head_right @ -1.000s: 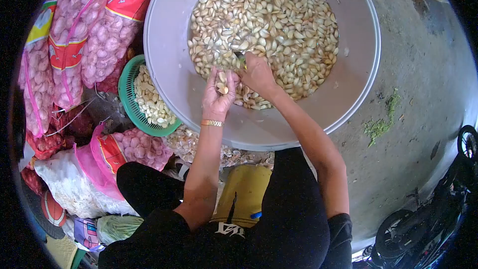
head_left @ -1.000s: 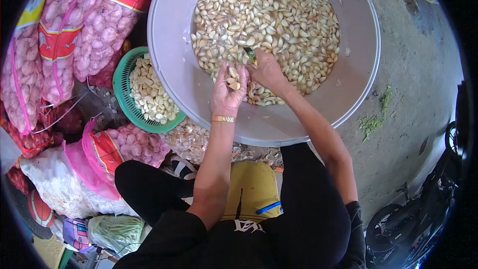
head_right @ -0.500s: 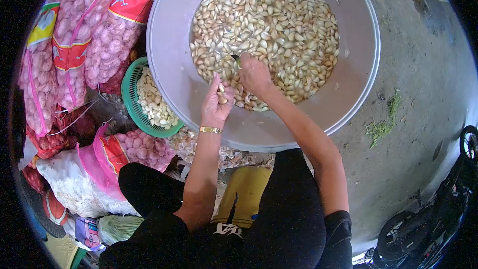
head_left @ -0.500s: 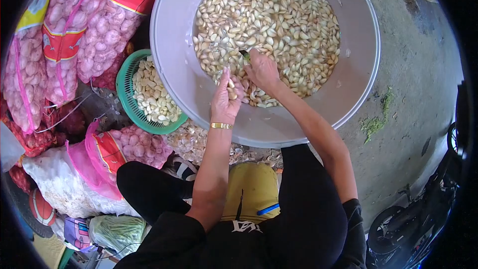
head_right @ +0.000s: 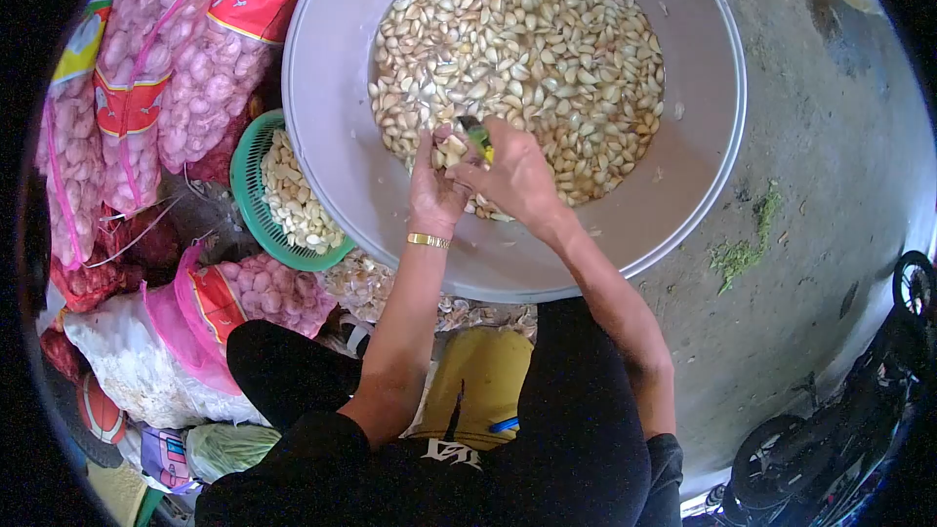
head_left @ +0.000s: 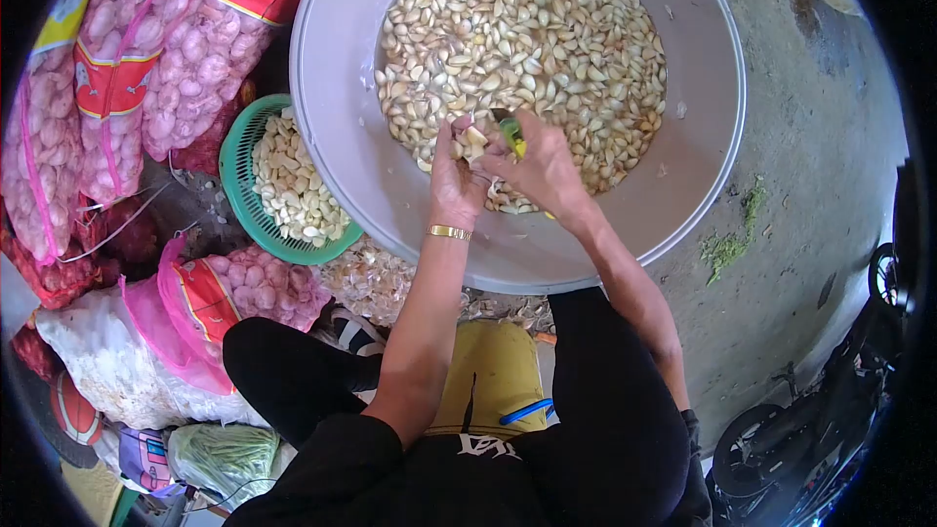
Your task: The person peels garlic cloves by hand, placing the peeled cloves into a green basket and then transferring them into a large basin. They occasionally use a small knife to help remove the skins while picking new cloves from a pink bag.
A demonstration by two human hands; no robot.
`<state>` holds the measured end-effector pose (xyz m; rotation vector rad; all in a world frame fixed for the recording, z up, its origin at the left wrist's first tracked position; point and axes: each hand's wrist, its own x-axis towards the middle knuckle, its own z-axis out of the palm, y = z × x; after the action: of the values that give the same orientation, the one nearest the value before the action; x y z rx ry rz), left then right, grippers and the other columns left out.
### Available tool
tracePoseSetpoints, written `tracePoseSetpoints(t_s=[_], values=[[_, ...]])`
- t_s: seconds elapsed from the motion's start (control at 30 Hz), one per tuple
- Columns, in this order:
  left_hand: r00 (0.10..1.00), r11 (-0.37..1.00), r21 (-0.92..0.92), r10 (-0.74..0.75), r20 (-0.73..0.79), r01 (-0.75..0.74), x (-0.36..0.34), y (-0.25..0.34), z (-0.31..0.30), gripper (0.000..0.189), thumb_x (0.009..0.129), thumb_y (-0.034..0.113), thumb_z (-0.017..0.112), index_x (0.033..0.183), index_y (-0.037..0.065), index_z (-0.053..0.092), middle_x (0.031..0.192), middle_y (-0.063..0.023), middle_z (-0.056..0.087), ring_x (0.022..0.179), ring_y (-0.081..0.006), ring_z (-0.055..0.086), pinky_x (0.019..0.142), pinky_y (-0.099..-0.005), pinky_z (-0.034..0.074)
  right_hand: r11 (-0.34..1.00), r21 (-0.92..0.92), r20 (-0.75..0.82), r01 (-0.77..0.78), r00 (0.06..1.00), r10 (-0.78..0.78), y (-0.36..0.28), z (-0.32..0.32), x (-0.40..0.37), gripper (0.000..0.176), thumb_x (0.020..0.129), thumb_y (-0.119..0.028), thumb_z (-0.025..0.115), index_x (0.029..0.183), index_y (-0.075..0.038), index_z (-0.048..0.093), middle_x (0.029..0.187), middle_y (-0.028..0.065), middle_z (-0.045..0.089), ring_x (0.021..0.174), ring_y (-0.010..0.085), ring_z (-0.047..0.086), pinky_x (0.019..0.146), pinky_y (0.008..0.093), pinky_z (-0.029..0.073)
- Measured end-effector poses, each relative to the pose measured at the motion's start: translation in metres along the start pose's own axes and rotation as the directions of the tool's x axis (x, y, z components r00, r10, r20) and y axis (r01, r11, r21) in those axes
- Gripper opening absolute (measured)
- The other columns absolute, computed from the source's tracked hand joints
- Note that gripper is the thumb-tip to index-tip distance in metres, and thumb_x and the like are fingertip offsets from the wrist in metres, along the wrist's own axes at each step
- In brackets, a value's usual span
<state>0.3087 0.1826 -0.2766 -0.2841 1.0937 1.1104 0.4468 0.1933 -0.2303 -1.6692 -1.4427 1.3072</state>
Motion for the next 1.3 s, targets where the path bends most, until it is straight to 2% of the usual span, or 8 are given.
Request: tracePoseSetpoints(t_s=[0.1, 0.43, 0.53, 0.6, 0.8, 1.03, 1.23, 1.3], values=[[0.98, 0.997, -0.03, -0.064, 0.186, 0.071, 0.007, -0.001, -0.014, 0.035, 0.092, 0.045, 0.065, 0.095, 0.01, 0.06, 0.087, -0.0052, 0.061, 0.073, -0.0189, 0.062, 0.066, -0.0306, 0.056, 0.991, -0.085, 0.023, 0.107, 0.994, -0.105, 0.009, 0.011, 0.0, 0.048, 0.069, -0.025, 0.087, 0.09, 0.005, 0.057, 0.074, 0.0167, 0.06, 0.064, 0.0175, 0.056, 0.06, 0.0346, 0.049], [0.984, 0.962, 0.248, 0.144, -0.108, -0.114, 0.029, 0.017, -0.014, 0.025, 0.087, 0.027, 0.076, 0.091, 0.008, 0.06, 0.074, -0.0024, 0.062, 0.061, -0.0155, 0.06, 0.053, -0.0271, 0.052, 0.987, 0.158, -0.047, -0.012, 0.999, 0.019, 0.012, 0.001, 0.006, 0.035, 0.079, -0.02, 0.078, 0.09, 0.005, 0.056, 0.076, 0.0175, 0.065, 0.065, 0.0222, 0.06, 0.062, 0.0365, 0.049], [0.865, 0.723, 0.588, 0.496, -0.075, -0.364, 0.05, 0.034, -0.007, 0.024, 0.085, 0.021, 0.076, 0.097, 0.002, 0.067, 0.083, -0.0074, 0.069, 0.07, -0.0182, 0.065, 0.063, -0.031, 0.053, 0.998, 0.047, -0.081, 0.035, 0.996, -0.031, 0.019, 0.005, 0.009, 0.033, 0.08, -0.019, 0.077, 0.09, 0.005, 0.057, 0.074, 0.0166, 0.064, 0.066, 0.023, 0.061, 0.064, 0.0367, 0.05], [0.665, 0.063, 0.902, 0.698, 0.266, -0.427, 0.063, 0.048, -0.013, 0.026, 0.081, 0.014, 0.076, 0.103, 0.0, 0.071, 0.097, -0.0147, 0.073, 0.083, -0.0258, 0.069, 0.08, -0.0364, 0.053, 0.993, 0.115, -0.075, -0.036, 0.996, 0.044, 0.025, 0.01, 0.012, 0.032, 0.081, -0.019, 0.076, 0.089, 0.005, 0.056, 0.073, 0.017, 0.063, 0.066, 0.0234, 0.062, 0.064, 0.0373, 0.05], [0.759, -0.236, 0.941, 0.557, 0.337, -0.244, 0.064, 0.053, -0.011, 0.036, 0.079, 0.022, 0.076, 0.108, 0.001, 0.072, 0.107, -0.0233, 0.069, 0.102, -0.035, 0.066, 0.09, -0.038, 0.049, 0.994, 0.101, -0.057, -0.038, 0.997, 0.044, 0.028, 0.008, 0.012, 0.03, 0.082, -0.018, 0.075, 0.087, 0.005, 0.056, 0.074, 0.0189, 0.063, 0.065, 0.0243, 0.062, 0.062, 0.0376, 0.049], [0.748, -0.217, 0.938, 0.566, 0.346, -0.27, 0.071, 0.056, -0.021, 0.033, 0.082, 0.021, 0.074, 0.107, 0.0, 0.071, 0.093, -0.0178, 0.072, 0.084, -0.0301, 0.069, 0.074, -0.0378, 0.053, 0.996, 0.061, -0.113, 0.065, 0.992, -0.057, 0.041, 0.01, 0.014, 0.031, 0.083, -0.019, 0.074, 0.087, 0.006, 0.056, 0.073, 0.0191, 0.063, 0.064, 0.0256, 0.062, 0.061, 0.0383, 0.049], [0.971, 0.75, 0.622, 0.225, 0.077, -0.223, 0.022, 0.065, -0.008, 0.021, 0.089, 0.024, 0.07, 0.099, 0.007, 0.061, 0.071, 0.0015, 0.052, 0.056, -0.0061, 0.048, 0.041, -0.0202, 0.036, 0.989, 0.093, 0.064, -0.115, 0.992, 0.109, 0.026, 0.011, 0.034, 0.026, 0.083, -0.016, 0.07, 0.093, 0.004, 0.058, 0.078, 0.022, 0.065, 0.07, 0.0336, 0.064, 0.064, 0.0419, 0.049], [0.983, 0.93, 0.343, 0.08, 0.167, -0.134, -0.002, 0.066, -0.002, 0.019, 0.091, 0.024, 0.068, 0.098, 0.011, 0.056, 0.073, 0.0022, 0.048, 0.054, -0.0048, 0.045, 0.038, -0.0159, 0.03, 0.964, -0.098, -0.023, 0.248, 0.968, -0.252, 0.051, 0.031, 0.052, 0.024, 0.082, -0.012, 0.068, 0.1, 0.003, 0.059, 0.084, 0.024, 0.066, 0.077, 0.0406, 0.064, 0.069, 0.0458, 0.05]])
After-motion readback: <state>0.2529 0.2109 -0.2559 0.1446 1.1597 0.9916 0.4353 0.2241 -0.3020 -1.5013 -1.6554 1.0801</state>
